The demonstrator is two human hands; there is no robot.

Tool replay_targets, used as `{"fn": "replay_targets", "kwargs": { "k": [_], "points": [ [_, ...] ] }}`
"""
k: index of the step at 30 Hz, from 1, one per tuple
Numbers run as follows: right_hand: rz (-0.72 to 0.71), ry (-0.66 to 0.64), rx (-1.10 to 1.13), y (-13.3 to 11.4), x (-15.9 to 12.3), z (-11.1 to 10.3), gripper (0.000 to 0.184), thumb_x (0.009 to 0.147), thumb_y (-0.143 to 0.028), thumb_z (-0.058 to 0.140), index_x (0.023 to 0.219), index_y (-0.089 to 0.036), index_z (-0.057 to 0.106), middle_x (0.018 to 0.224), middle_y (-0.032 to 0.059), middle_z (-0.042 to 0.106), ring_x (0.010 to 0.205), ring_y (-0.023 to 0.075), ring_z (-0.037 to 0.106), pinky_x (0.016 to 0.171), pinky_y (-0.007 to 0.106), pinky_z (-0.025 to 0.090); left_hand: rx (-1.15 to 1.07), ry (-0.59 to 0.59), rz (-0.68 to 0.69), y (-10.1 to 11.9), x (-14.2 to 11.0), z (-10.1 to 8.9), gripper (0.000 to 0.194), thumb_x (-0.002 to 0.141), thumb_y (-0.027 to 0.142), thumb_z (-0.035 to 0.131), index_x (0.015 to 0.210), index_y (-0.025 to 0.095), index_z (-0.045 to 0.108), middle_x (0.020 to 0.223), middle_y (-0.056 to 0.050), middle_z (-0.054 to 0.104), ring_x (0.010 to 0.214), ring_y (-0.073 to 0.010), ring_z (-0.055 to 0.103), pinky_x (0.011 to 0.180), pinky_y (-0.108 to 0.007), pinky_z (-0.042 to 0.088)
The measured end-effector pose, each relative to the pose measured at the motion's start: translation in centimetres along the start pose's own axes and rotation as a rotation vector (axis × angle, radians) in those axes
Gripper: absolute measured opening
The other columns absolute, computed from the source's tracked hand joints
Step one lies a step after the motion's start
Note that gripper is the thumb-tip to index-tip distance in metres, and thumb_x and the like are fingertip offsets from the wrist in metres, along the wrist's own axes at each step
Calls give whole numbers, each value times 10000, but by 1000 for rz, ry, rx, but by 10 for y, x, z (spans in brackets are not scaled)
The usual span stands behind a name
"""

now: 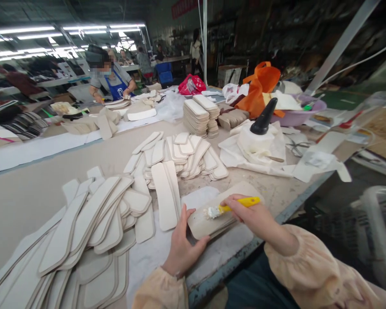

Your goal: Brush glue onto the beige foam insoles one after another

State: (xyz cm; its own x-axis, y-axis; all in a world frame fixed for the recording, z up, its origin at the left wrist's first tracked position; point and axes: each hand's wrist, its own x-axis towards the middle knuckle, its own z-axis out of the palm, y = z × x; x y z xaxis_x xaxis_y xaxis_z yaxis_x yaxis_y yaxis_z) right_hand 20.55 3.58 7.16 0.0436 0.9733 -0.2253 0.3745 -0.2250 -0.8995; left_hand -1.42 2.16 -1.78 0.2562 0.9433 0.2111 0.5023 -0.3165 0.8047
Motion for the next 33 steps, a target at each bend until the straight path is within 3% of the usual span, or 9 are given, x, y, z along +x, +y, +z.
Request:
{"fn": "replay_targets", "kwargs": {
  "k": [7,11,15,20,23,26,30,33],
  "points": [
    [45,210,-240,19,12,-77,308,868,-449,451,833,-225,660,479,-53,434,473,141,439,487,262,315,31,12,41,-2,1,0,927,756,306,666,1482,188,102,1311,-113,550,1210,-241,532,1047,-400,418],
    [-144,330,-454,13,4,-99,314,890,-447,459,736,-225,620,562,-19,549,548,171,521,541,282,375,54,23,70,-5,0,2,898,768,299,657,1478,200,115,1319,-118,543,1222,-243,524,1045,-409,424],
    [-403,393,-734,6,-12,-82,264,936,-401,437,866,-230,626,804,36,674,733,211,620,665,301,416,54,38,92,-5,0,2,904,770,301,659,1480,203,107,1315,-128,542,1220,-252,523,1040,-428,429],
    [-449,178,-1135,1,-33,-17,260,950,-261,415,778,-182,594,642,66,614,615,206,586,568,303,339,26,18,67,-8,1,3,951,774,343,673,1490,219,61,1327,-126,542,1217,-254,528,1037,-430,431],
    [-528,44,-1062,-11,-48,22,213,931,-179,423,781,-176,574,675,68,614,649,210,579,590,310,340,-13,17,56,-11,0,3,984,755,370,699,1490,238,58,1326,-121,547,1206,-250,539,1029,-428,439],
    [-531,-43,-838,-29,-57,43,198,930,-211,435,795,-178,575,694,54,613,666,201,575,614,305,359,-91,23,37,-13,-1,4,943,776,350,679,1489,242,71,1329,-121,543,1202,-238,543,1039,-431,428],
    [-354,-94,-200,-38,-51,39,278,966,-315,408,819,-197,613,683,-2,592,646,134,556,625,242,394,-127,7,12,-12,-2,3,971,756,348,703,1487,235,75,1343,-129,527,1232,-249,516,1046,-441,415],
    [-135,-36,129,-27,-35,30,310,944,-409,424,862,-197,634,505,-52,436,484,111,435,508,228,349,-111,-18,10,-10,-1,1,1067,698,375,755,1488,229,53,1339,-127,527,1225,-263,518,1049,-449,409]
  ]
}}
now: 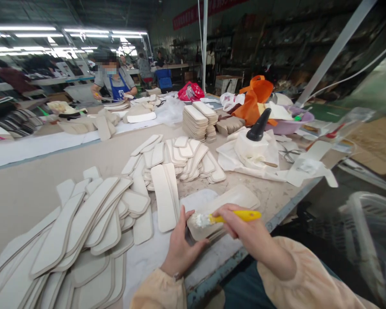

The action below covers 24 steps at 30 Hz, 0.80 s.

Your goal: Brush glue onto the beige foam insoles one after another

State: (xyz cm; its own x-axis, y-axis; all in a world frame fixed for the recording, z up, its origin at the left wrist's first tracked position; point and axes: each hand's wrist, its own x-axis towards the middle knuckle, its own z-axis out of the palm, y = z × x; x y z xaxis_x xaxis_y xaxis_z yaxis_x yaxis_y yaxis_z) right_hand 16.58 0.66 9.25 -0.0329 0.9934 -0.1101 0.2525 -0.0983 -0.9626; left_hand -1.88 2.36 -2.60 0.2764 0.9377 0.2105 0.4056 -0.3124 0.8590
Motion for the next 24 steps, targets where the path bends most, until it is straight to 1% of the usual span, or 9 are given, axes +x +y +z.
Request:
{"fn": "replay_targets", "kwargs": {
  "k": [2,4,7,10,12,15,18,20,24],
  "points": [
    [104,6,58,12,8,-6,312,914,-427,444,846,-189,634,453,-70,352,431,107,363,460,231,303,8,-4,0,2,1,-1,1088,684,391,763,1488,220,51,1333,-126,532,1217,-268,524,1045,-449,412],
    [161,-14,36,23,13,-16,310,886,-431,456,818,-188,637,444,-69,339,420,108,344,442,234,275,21,-3,-7,4,1,-2,1082,685,399,758,1489,212,58,1324,-127,539,1209,-271,531,1040,-447,417],
    [182,53,-65,31,16,-39,300,858,-431,466,801,-196,644,456,-58,367,432,115,363,440,237,267,48,-4,-19,5,2,-2,1061,701,390,746,1490,214,58,1326,-123,543,1215,-266,526,1045,-441,413],
    [154,164,-140,25,12,-59,280,847,-429,484,791,-204,641,487,-51,396,454,118,384,450,237,282,65,-3,-2,4,2,-2,1055,703,403,743,1488,223,61,1333,-115,541,1226,-260,515,1053,-433,405],
    [133,134,-98,18,7,-57,293,865,-442,480,813,-204,643,486,-55,387,457,116,380,455,235,289,58,-3,17,3,1,-1,1076,692,432,749,1489,226,56,1336,-116,539,1226,-263,515,1055,-434,402],
    [110,-12,25,11,3,-32,316,897,-448,455,857,-196,642,466,-65,380,452,110,379,464,231,300,36,-5,21,1,1,-1,1119,663,465,768,1490,231,51,1342,-119,531,1225,-271,517,1050,-442,405],
    [114,-86,22,13,6,-12,280,888,-389,464,812,-184,639,462,-63,412,458,107,404,481,227,322,33,-1,14,0,1,-2,1127,650,479,774,1490,228,65,1330,-126,537,1209,-279,532,1032,-448,422],
    [134,-81,-30,18,11,-15,256,872,-355,473,778,-184,639,460,-62,420,459,108,416,484,227,330,40,3,19,2,1,-3,1118,653,483,770,1490,218,77,1315,-130,549,1198,-282,542,1024,-448,431],
    [141,40,-156,23,13,-50,250,860,-368,493,755,-198,642,458,-60,413,449,113,413,462,234,319,53,12,20,5,2,-3,1093,669,478,758,1491,213,88,1290,-128,571,1178,-281,557,1014,-442,443]
  ]
}}
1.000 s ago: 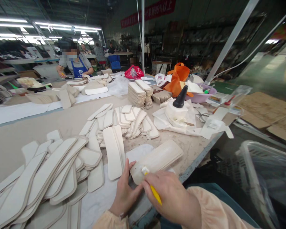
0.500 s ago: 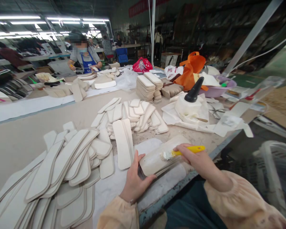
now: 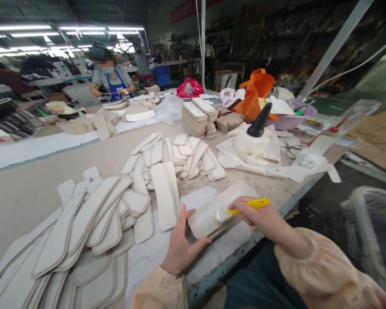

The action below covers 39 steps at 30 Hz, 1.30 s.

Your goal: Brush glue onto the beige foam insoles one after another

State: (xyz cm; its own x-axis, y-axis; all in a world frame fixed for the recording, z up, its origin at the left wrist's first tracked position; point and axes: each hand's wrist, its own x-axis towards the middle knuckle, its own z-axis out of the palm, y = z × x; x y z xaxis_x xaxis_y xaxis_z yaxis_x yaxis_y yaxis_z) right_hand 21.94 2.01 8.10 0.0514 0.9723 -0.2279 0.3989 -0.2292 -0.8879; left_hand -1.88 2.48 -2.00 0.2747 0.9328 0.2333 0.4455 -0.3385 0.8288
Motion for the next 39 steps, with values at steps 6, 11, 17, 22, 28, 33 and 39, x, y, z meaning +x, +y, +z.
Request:
{"fn": "replay_targets", "kwargs": {
  "k": [6,11,17,22,28,33,39],
  "points": [
    [-44,-97,164,-11,-11,14,288,893,-414,467,830,-201,650,458,-68,398,432,102,388,460,226,317,-13,-1,6,-3,-2,2,1099,661,457,770,1491,221,88,1308,-125,552,1198,-283,538,1030,-449,422],
    [-35,-115,77,-7,-5,27,243,872,-348,501,746,-196,643,470,-63,437,468,103,427,502,227,346,-9,-12,12,-5,-2,1,1094,675,459,760,1489,217,70,1305,-125,548,1190,-271,540,1024,-437,425],
    [21,154,-78,6,7,-30,262,854,-393,494,789,-208,668,459,-57,420,447,120,416,460,243,309,39,-25,12,1,0,0,1050,704,421,739,1486,229,65,1289,-115,561,1176,-258,546,1018,-427,431],
    [-47,44,110,-15,7,2,286,867,-390,455,803,-187,645,465,-61,409,456,112,406,480,236,324,39,-21,-12,-2,-1,3,1012,723,405,715,1485,204,81,1304,-132,542,1200,-268,526,1027,-448,421],
    [16,50,-4,-8,26,7,273,834,-358,459,760,-184,655,472,-55,439,467,111,419,491,234,329,112,-7,-36,-3,-2,2,967,732,368,694,1484,198,111,1308,-125,555,1206,-270,531,1033,-450,426],
    [80,223,-156,8,37,-60,284,831,-373,454,764,-188,659,447,-60,430,441,114,413,486,241,331,142,-13,-15,-4,-2,2,939,747,376,675,1484,197,122,1292,-118,573,1194,-265,549,1011,-433,455],
    [-215,434,-361,7,17,-89,289,895,-367,452,719,-195,604,617,-15,579,616,142,550,616,243,402,168,-1,20,-12,0,5,953,750,385,672,1491,200,100,1283,-116,583,1180,-264,564,995,-426,474]
  ]
}}
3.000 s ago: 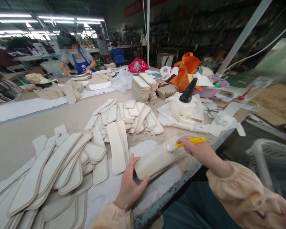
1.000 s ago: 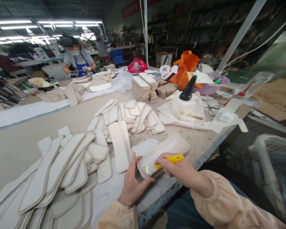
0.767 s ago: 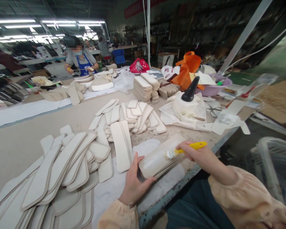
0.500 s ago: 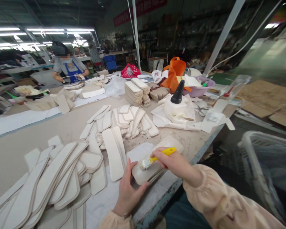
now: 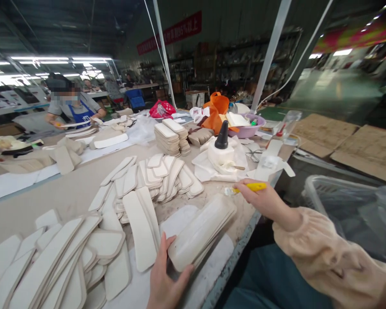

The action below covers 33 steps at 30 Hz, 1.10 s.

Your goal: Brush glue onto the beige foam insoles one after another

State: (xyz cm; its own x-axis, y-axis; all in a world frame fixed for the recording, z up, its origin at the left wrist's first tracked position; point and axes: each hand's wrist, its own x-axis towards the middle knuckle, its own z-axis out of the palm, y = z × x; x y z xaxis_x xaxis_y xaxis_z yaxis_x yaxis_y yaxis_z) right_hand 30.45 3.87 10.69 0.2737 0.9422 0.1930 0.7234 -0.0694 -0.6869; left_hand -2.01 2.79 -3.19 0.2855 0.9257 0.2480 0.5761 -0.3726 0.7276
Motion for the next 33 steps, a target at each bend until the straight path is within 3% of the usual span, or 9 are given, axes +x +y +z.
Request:
{"fn": "replay_targets", "kwargs": {
  "k": [3,6,10,15,18,22,27,31,33],
  "points": [
    [-222,-2,-239,-7,-20,13,265,939,-317,430,835,-183,633,755,33,651,716,167,599,683,260,409,-26,34,19,-3,-1,3,941,746,402,660,1492,199,123,1271,-110,595,1169,-275,571,1002,-428,467],
    [-357,-133,-532,-20,-47,41,240,939,-217,428,794,-157,610,674,57,623,644,185,583,609,275,382,-79,84,-22,-5,-2,8,911,747,432,631,1489,202,155,1261,-104,599,1171,-287,562,1029,-456,433],
    [-457,-231,-476,-58,-86,69,129,883,-170,503,784,-181,585,702,44,624,651,189,571,589,272,373,-134,94,-58,-8,-3,15,910,743,467,622,1485,196,170,1265,-107,589,1167,-280,562,1022,-445,436],
    [-183,-351,86,-81,-92,70,190,894,-243,492,750,-215,612,704,-22,630,687,130,590,659,207,415,-194,110,-45,-10,-4,17,872,758,455,599,1475,168,193,1269,-119,579,1163,-266,565,1016,-418,441],
    [44,-328,319,-48,-63,57,236,877,-241,453,717,-193,619,597,-38,557,559,106,529,553,190,402,-144,114,-50,-6,-3,14,864,748,422,606,1473,179,203,1266,-104,592,1170,-271,559,1030,-432,425],
    [203,-111,219,7,-23,25,246,869,-303,450,741,-197,632,501,-48,468,499,129,486,497,224,367,-113,134,-48,1,-3,11,840,734,379,619,1461,179,247,1253,-93,608,1167,-273,564,1030,-430,427],
    [-73,37,-53,12,-25,11,282,922,-373,437,790,-207,623,687,11,625,653,169,585,647,263,426,-117,138,-49,4,-4,10,841,733,370,622,1459,160,254,1270,-109,592,1176,-271,557,1039,-422,419],
    [-366,-153,-413,-31,-67,41,268,937,-239,416,746,-182,595,646,41,606,611,177,575,593,272,391,-141,132,-47,-1,-4,13,852,734,399,626,1457,158,246,1270,-117,586,1178,-275,554,1035,-428,424],
    [-470,-267,-396,-52,-86,53,215,927,-188,436,770,-193,583,693,35,616,640,174,579,594,269,394,-171,129,-36,-4,-4,15,852,740,410,619,1460,168,232,1272,-116,581,1169,-274,560,1023,-434,436]
  ]
}}
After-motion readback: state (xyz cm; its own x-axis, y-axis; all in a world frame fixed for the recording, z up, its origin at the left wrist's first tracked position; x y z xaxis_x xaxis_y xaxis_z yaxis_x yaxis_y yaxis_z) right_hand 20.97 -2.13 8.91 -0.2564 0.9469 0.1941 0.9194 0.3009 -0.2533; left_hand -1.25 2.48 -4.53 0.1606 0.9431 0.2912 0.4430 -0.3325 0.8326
